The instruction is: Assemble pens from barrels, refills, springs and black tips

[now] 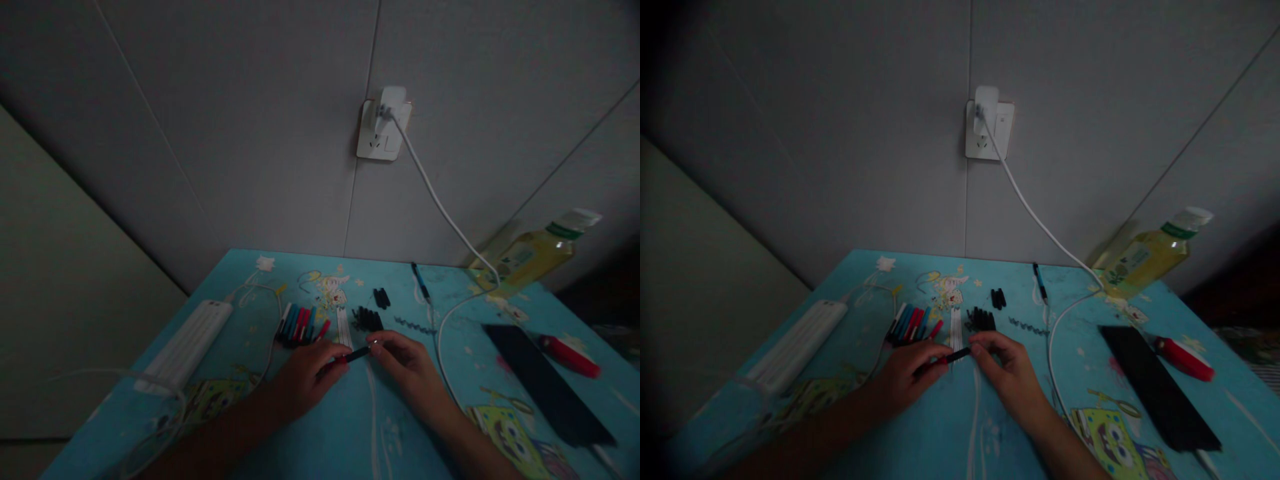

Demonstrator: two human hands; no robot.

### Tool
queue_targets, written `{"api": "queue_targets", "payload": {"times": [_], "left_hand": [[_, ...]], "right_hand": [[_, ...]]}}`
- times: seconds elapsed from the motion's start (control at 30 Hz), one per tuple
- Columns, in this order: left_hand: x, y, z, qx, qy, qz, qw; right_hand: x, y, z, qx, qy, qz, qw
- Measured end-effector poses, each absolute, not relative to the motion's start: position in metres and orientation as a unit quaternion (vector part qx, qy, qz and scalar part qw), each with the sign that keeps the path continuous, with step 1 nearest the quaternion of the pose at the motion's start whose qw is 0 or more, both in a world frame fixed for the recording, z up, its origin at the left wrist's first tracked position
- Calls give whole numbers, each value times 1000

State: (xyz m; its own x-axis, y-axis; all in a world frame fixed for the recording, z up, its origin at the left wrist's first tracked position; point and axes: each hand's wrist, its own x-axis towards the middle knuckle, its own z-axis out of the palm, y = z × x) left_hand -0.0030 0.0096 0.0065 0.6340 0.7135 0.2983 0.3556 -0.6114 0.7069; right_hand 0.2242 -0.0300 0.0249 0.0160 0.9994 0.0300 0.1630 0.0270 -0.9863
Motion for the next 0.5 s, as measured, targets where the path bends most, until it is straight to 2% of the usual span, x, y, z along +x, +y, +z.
{"api": "queue_targets", "payload": {"times": [0.5], "left_hand": [[-2,8,16,852,309,287,311]], "right_hand": [[225,-32,29,-512,-539,469,477]]}}
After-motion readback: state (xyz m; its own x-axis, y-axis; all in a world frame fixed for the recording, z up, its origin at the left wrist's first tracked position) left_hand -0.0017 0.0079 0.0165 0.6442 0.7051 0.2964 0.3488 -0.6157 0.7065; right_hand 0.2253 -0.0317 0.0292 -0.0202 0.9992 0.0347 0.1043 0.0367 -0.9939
